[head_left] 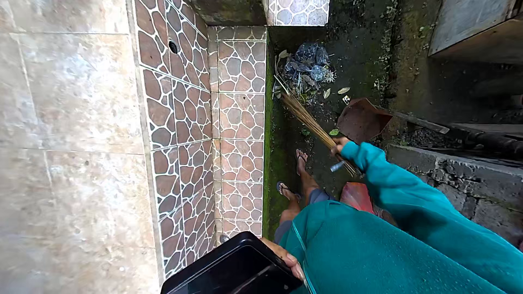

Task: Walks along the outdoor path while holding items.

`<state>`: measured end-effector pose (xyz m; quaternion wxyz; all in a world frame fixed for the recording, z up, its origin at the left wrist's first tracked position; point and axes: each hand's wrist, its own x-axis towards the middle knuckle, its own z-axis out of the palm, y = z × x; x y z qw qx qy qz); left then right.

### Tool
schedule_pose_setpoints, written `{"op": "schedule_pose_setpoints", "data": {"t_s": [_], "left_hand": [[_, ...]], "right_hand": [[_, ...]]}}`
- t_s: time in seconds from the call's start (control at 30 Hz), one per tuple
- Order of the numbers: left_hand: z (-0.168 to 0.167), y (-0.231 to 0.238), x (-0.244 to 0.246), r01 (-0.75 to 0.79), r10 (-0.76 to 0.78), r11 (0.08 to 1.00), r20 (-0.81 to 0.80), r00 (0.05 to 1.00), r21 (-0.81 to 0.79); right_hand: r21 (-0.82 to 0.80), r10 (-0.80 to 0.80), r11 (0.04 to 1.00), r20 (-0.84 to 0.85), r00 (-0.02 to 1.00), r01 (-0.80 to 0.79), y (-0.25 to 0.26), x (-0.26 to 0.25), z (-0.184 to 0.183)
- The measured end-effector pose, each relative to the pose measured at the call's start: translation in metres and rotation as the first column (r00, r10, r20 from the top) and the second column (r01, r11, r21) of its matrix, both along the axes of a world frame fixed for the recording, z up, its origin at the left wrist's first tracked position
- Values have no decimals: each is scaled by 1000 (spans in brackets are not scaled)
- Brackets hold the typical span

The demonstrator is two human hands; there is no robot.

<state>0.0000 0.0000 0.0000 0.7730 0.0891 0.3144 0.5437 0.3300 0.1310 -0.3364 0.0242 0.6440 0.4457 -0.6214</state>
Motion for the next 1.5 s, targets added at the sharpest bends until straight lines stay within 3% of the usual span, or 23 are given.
{"op": "schedule_pose_setpoints", "data": {"t_s": [0.03, 0.07, 0.17, 0.23, 0.3, 0.33, 0.37, 0.4, 0.47, 0.53, 0.6, 0.7, 0.8, 0.9, 0.97, 1.1, 1.17, 1.23, 1.3, 1.33, 1.37, 1.43, 1.5], "left_hand": [[0, 2, 0, 5, -5, 1000, 16, 1000, 6], [4, 8, 4, 14, -14, 1000, 23, 1000, 10], [6, 17, 7, 29, -30, 999, 66, 997, 22], [4, 18, 5, 51, -53, 998, 73, 996, 31], [6, 23, 7, 67, -69, 997, 60, 996, 32], [4, 23, 8, 62, -64, 998, 55, 996, 31], [0, 20, 6, 56, -58, 998, 48, 997, 29], [-6, 13, 2, 46, -47, 999, 52, 998, 22], [-12, 5, -1, 25, -25, 1000, 75, 997, 1], [-20, -3, -3, 5, -6, 1000, 56, 998, 18], [-29, -11, -7, -34, 35, 999, -34, 999, 42], [-20, 1, 5, 2, 1, 999, -61, 998, 53], [5, 39, 37, 81, -80, 996, -24, 996, 34], [-1, 43, 34, 114, -118, 992, 105, 987, 47], [-2, 47, 36, 108, -110, 994, 102, 989, 23], [2, 70, 47, 179, -181, 984, 116, 977, 23], [-1, 78, 50, 171, -174, 984, 75, 982, 56], [-3, 90, 53, 193, -196, 978, 35, 980, 79], [3, 110, 62, 301, -316, 946, 125, 941, 124], [4, 118, 63, 330, -344, 936, 129, 930, 121], [2, 124, 60, 336, -345, 936, 82, 935, 107], [-9, 136, 49, 308, -302, 947, -75, 950, 88], [-14, 158, 47, 351, -348, 929, -52, 936, 118]], "right_hand": [[-224, 60, 973, 38, 997, -50, 5, -7, 53], [-331, 97, 941, 71, 993, -68, -2, -10, 80], [-421, 151, 901, 83, 985, -103, -24, -1, 79], [-441, 154, 894, 137, 979, -79, -11, -2, 69], [-238, 101, 969, 164, 981, -61, -6, 13, 34], [61, 48, 996, 155, 987, -58, -22, 28, 0], [445, -74, 895, 123, 990, 11, -44, 40, -46], [324, -80, 946, 147, 986, 28, -36, 42, -39], [-109, 11, 994, 214, 977, 13, -4, 30, 38], [-281, 95, 959, 205, 974, -34, 0, 24, 92], [-372, 155, 924, 155, 976, -87, -5, 20, 113], [-428, 200, 899, 212, 957, -93, 1, 15, 95], [-271, 30, 962, 251, 967, 41, -17, 29, 46], [-256, -151, 948, 165, 975, 190, -56, 39, 74], [-310, -371, 868, 110, 922, 387, -102, 53, 106], [-479, -703, 514, 240, 669, 712, -168, 65, 141], [-593, -786, 378, 200, 585, 711, -181, 68, 114], [-638, -937, 240, 44, 346, 731, -185, 64, 68], [-527, -986, 48, 109, 123, 849, -144, 24, 52], [-507, -987, 121, 29, 157, 853, -130, 10, 31], [-496, -951, 280, -24, 310, 822, -111, 0, 22], [-465, -803, 469, 130, 582, 751, -60, -30, 20], [-493, -722, 572, 77, 687, 656, -44, -39, 16]]}}
